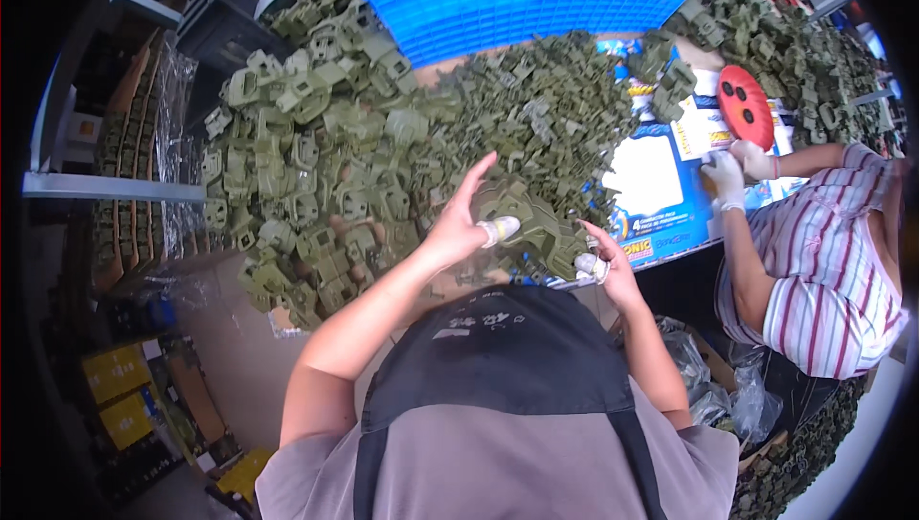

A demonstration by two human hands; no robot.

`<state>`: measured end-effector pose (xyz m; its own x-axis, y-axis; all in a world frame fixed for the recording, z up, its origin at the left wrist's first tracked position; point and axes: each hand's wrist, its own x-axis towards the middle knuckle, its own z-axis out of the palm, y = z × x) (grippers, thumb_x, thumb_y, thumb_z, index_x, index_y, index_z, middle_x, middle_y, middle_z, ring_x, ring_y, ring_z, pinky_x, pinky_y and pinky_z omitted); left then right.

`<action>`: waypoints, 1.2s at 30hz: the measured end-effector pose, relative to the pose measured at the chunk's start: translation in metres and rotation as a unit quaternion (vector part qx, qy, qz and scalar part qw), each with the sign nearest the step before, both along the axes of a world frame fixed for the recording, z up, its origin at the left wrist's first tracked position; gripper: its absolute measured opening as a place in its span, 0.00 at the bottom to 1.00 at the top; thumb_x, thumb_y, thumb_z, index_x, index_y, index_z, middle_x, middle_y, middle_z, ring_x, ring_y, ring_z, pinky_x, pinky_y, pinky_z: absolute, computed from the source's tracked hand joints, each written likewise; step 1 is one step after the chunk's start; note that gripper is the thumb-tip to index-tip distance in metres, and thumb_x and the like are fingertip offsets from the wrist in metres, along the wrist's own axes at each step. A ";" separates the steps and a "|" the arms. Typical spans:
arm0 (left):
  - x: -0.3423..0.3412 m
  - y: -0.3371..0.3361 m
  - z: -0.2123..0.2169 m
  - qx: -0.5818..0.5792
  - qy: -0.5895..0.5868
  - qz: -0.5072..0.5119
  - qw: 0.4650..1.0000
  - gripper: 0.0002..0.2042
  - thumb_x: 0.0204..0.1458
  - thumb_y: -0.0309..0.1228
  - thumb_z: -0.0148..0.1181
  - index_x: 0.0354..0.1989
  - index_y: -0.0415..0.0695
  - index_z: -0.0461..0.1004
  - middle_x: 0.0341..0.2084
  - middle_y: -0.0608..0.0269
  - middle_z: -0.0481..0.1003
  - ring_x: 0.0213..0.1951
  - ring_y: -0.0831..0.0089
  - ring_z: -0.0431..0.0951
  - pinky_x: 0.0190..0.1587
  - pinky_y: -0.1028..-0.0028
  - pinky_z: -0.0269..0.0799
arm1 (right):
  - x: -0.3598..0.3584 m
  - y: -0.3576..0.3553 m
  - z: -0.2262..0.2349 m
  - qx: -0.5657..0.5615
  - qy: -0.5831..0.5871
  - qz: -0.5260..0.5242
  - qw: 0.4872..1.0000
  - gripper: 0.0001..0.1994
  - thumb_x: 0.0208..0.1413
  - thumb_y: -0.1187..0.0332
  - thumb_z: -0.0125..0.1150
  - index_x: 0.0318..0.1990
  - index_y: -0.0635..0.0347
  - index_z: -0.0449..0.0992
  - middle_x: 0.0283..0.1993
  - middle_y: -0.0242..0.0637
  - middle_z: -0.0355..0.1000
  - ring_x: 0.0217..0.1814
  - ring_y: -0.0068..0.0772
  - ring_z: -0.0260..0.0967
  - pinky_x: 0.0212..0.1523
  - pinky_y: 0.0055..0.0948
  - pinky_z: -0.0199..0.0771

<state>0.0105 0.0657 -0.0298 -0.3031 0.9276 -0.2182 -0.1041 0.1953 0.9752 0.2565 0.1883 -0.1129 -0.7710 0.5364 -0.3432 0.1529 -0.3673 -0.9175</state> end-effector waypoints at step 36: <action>0.044 -0.044 -0.009 -0.044 0.096 -0.135 0.985 0.37 0.43 0.28 0.61 0.64 0.51 0.51 0.56 0.49 0.63 0.57 0.60 0.65 0.57 0.68 0.59 | -0.060 -0.008 0.108 0.312 -0.135 0.360 0.869 0.30 0.46 0.58 0.62 0.56 0.62 0.62 0.35 0.52 0.72 0.38 0.48 0.73 0.37 0.37 0.71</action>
<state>0.0549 0.0219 -0.0387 -0.0923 0.9602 -0.2636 0.1483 0.2750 0.9499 0.1965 0.1807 -0.0052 -0.9206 0.0953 -0.3786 0.3770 0.4693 -0.7986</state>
